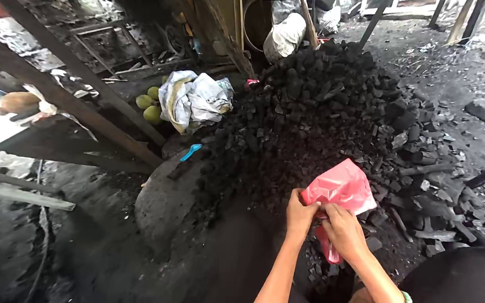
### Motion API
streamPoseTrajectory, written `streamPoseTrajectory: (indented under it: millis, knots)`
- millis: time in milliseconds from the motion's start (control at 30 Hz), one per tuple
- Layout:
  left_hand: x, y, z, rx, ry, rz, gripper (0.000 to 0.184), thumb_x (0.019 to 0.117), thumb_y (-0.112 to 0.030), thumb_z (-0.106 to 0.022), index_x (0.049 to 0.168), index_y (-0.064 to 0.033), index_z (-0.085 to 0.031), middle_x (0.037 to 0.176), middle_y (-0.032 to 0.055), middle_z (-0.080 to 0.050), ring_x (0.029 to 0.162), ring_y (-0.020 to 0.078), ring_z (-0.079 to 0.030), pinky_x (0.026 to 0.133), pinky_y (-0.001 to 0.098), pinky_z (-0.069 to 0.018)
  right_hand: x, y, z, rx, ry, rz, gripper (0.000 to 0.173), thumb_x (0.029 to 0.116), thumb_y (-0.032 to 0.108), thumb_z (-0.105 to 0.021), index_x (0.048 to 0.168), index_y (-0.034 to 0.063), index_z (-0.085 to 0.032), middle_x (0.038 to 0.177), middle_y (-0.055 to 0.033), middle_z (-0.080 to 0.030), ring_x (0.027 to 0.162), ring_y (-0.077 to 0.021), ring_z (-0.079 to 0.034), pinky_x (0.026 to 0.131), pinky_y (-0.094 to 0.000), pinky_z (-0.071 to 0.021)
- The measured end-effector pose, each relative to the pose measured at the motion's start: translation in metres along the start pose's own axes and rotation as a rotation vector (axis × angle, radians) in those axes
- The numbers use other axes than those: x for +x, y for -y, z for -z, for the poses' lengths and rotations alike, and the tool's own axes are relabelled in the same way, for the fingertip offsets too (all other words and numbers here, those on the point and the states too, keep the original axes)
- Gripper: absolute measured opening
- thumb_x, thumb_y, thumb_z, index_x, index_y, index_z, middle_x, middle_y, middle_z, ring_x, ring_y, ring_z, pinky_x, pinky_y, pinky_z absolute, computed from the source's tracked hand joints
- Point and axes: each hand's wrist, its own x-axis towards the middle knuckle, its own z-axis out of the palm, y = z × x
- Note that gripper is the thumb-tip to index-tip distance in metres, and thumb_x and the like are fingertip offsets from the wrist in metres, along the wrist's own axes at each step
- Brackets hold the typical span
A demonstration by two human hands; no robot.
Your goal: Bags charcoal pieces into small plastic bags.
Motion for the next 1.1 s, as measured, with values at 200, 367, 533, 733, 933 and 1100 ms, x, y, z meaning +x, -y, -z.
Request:
streamPoseTrajectory:
  millis: [200, 367, 533, 733, 933, 1100]
  knots:
    - [-0.010, 0.014, 0.014, -0.391, -0.037, 0.089, 0.038, 0.1066, -0.017, -0.053, 0.140, -0.0030, -0.042, 0.115, 0.0158, -0.060, 0.090, 0.0231, -0.067, 0.079, 0.0392, -0.0586, 0.008, -0.020, 0.007, 0.714, 0.055, -0.594, 0.018, 0.0824, 0.003, -0.082, 0.091, -0.0013, -0.067, 0.080, -0.0092, -0.067, 0.074, -0.0167, -0.064, 0.071, -0.0363, -0.0552]
    - [-0.022, 0.012, 0.014, -0.026, 0.441, 0.200, 0.035, 0.0977, -0.013, -0.066, 0.127, 0.0039, -0.054, 0.107, 0.0111, -0.064, 0.093, 0.0137, -0.063, 0.086, 0.0319, -0.0542, -0.001, -0.017, -0.006, 0.776, 0.124, -0.484, 0.017, 0.0798, -0.002, -0.076, 0.081, -0.0004, -0.059, 0.072, -0.0018, -0.057, 0.067, -0.0069, -0.055, 0.065, -0.0271, -0.0488]
    - [-0.014, 0.007, 0.020, -0.225, 0.369, 0.331, 0.017, 0.0979, -0.002, -0.062, 0.114, 0.0016, -0.059, 0.091, 0.0081, -0.067, 0.079, 0.0144, -0.067, 0.074, 0.0307, -0.0575, 0.001, -0.032, 0.004, 0.951, 0.283, -0.533, 0.021, 0.0793, 0.003, -0.077, 0.078, 0.0091, -0.057, 0.070, 0.0052, -0.057, 0.065, -0.0030, -0.056, 0.064, -0.0233, -0.0501]
    - [-0.001, -0.003, 0.071, -0.736, 0.126, 0.356, 0.025, 0.1042, -0.010, -0.037, 0.098, -0.0071, -0.061, 0.082, 0.0073, -0.070, 0.072, 0.0181, -0.070, 0.069, 0.0332, -0.0603, 0.003, -0.081, 0.005, 0.732, -0.051, -0.745, 0.019, 0.0895, -0.006, -0.068, 0.081, 0.0010, -0.051, 0.070, -0.0054, -0.055, 0.062, -0.0133, -0.056, 0.059, -0.0338, -0.0522]
    - [0.025, 0.002, 0.071, -0.367, 0.080, 0.075, 0.021, 0.1061, -0.010, -0.047, 0.126, -0.0136, -0.054, 0.090, 0.0013, -0.063, 0.066, 0.0075, -0.060, 0.058, 0.0244, -0.0532, 0.012, -0.074, -0.007, 0.276, 0.342, -0.520, 0.070, 0.0811, 0.016, -0.084, 0.141, -0.0014, -0.052, 0.141, -0.0323, -0.050, 0.124, -0.0497, -0.056, 0.100, -0.0675, -0.0475]
    - [0.049, -0.010, 0.057, 0.510, 0.693, 0.020, 0.019, 0.0992, -0.002, -0.058, 0.114, 0.0009, -0.070, 0.116, 0.0161, -0.064, 0.105, 0.0229, -0.060, 0.093, 0.0388, -0.0496, 0.051, -0.063, -0.019, 0.342, 0.431, -0.255, 0.025, 0.0924, 0.001, -0.067, 0.117, 0.0001, -0.073, 0.106, -0.0224, -0.073, 0.100, -0.0399, -0.070, 0.091, -0.0638, -0.0518]
